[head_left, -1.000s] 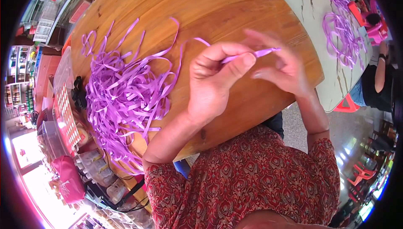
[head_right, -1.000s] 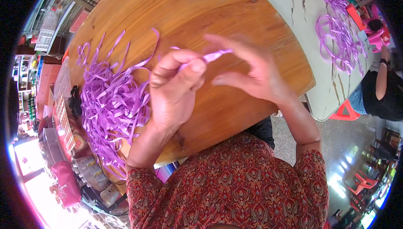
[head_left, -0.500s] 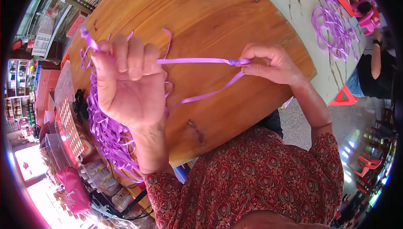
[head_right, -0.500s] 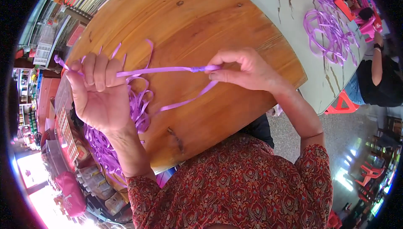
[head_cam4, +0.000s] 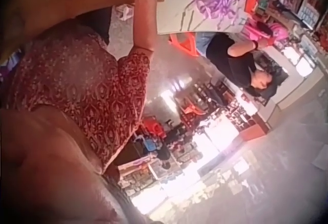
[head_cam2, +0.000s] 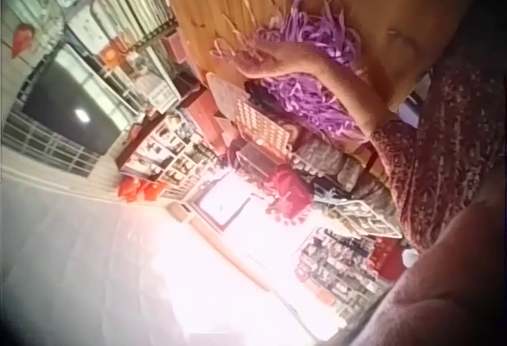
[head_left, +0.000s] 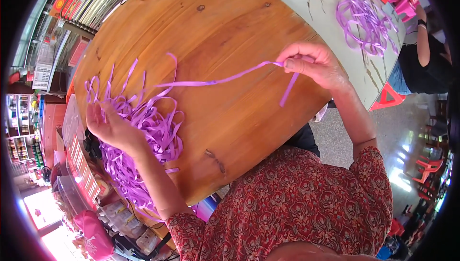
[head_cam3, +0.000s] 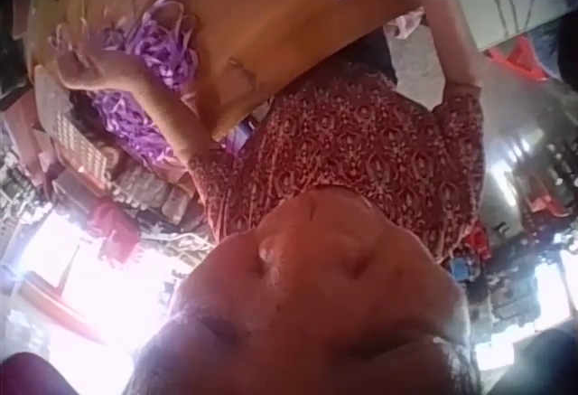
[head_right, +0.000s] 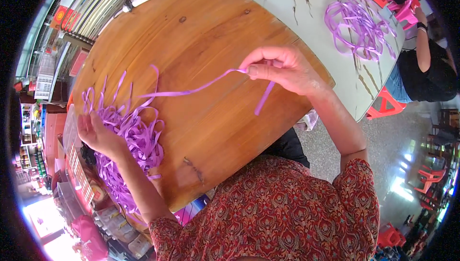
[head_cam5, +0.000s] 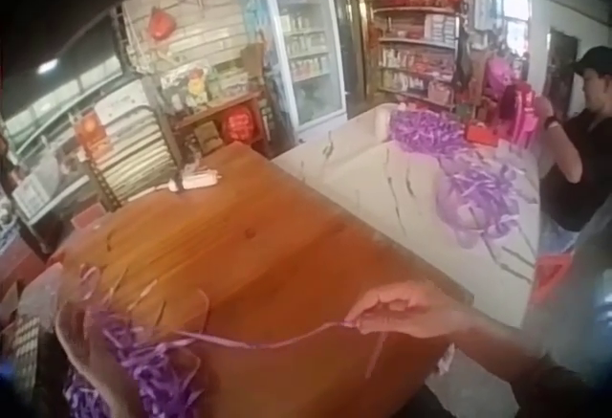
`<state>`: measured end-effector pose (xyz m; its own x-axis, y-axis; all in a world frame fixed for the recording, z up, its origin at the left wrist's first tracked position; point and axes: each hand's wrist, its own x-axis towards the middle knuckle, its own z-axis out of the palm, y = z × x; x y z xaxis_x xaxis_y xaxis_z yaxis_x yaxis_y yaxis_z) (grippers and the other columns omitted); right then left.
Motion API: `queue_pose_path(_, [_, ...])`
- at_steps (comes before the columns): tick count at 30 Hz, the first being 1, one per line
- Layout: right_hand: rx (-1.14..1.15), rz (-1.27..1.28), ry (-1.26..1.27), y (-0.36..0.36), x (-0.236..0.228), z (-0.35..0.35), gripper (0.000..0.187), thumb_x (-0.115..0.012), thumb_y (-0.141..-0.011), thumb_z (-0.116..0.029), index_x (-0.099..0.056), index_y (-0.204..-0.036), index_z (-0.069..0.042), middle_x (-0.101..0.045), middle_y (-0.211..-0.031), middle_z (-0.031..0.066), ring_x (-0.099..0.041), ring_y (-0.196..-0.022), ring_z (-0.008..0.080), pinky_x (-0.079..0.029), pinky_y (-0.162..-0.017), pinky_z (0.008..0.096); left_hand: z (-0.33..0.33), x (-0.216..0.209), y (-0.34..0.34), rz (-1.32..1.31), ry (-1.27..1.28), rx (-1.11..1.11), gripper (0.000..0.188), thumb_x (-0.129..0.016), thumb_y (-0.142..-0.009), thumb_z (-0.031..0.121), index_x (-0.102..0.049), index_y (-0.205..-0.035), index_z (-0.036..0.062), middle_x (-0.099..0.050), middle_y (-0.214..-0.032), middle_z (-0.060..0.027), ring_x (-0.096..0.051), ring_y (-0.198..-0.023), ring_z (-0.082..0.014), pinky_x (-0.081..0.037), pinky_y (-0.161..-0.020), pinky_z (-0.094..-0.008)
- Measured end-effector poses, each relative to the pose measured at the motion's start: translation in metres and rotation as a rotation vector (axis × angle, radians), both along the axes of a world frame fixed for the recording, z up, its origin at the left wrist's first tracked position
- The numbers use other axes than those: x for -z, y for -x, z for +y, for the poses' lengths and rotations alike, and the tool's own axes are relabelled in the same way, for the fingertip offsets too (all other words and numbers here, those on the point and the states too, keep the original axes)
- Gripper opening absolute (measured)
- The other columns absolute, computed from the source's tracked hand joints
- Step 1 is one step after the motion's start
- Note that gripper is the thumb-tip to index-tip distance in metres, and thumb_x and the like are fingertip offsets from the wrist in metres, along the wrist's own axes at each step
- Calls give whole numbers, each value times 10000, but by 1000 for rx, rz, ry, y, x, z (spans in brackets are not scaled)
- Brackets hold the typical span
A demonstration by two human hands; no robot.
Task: The person rolls purple ribbons into small coils by hand and threads a long ribbon through the center of each coil to create a chain. They repeat this process, adding more ribbon coils one at a time to the growing strand.
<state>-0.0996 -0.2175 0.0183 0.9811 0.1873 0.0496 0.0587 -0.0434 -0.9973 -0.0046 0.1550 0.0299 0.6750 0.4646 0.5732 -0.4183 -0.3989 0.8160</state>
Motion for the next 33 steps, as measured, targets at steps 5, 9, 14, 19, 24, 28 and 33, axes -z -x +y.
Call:
queue_pose_path(5, [-108,-60,-22,-7,-10,20,141,-578,-873,-55,-622,-988,14,-605,-889,49,-583,-796,113,-484,-715,240,-118,2,45,80,58,803,260,-528,-847,-43,-555,-1100,10,-558,-1114,-96,-523,-1071,-202,-405,-952,-335])
queue_pose_path(9, [-68,-134,-63,-4,-17,32,155,-601,-849,-34,-622,-997,11,-617,-893,56,-592,-802,125,-484,-697,257,-154,7,57,426,113,1172,200,-547,-896,67,-555,-1083,-3,-558,-923,-35,-533,-834,-130,-439,-758,-256])
queue_pose_path(14, [24,-398,508,0,-16,9,154,-631,-810,-22,-641,-964,-12,-634,-827,66,-610,-768,173,-481,-692,277,-139,18,51,441,9,1037,96,-586,-884,72,-604,-904,-21,-517,-744,13,-443,-659,-55,-372,-601,-196])
queue_pose_path(19, [109,-443,728,1,-1,-15,127,-645,-794,-30,-656,-921,-29,-639,-783,72,-615,-734,197,-474,-683,285,-113,11,47,464,136,974,57,-588,-871,34,-615,-866,-16,-532,-743,20,-474,-681,-48,-396,-620,-192])
queue_pose_path(24, [160,-297,491,3,4,-11,115,-646,-799,-42,-654,-913,-29,-638,-786,56,-604,-720,158,-460,-667,267,-89,13,37,375,-560,631,41,-617,-823,38,-627,-845,6,-596,-752,-61,-570,-718,-160,-450,-688,-267])
queue_pose_path(28, [84,-213,436,2,8,-3,104,-637,-806,-30,-651,-909,-22,-632,-795,47,-594,-728,139,-458,-665,252,-106,28,33,38,-1125,326,292,-635,-766,79,-587,-1050,32,-534,-1114,-159,-514,-1012,-316,-419,-834,-405])
queue_pose_path(33, [41,-283,277,3,-2,11,132,-617,-823,-14,-640,-952,-2,-630,-826,50,-592,-748,134,-465,-675,240,-164,13,52,88,-488,878,275,-599,-830,39,-557,-1098,-5,-577,-1092,-139,-551,-1019,-271,-439,-859,-338])
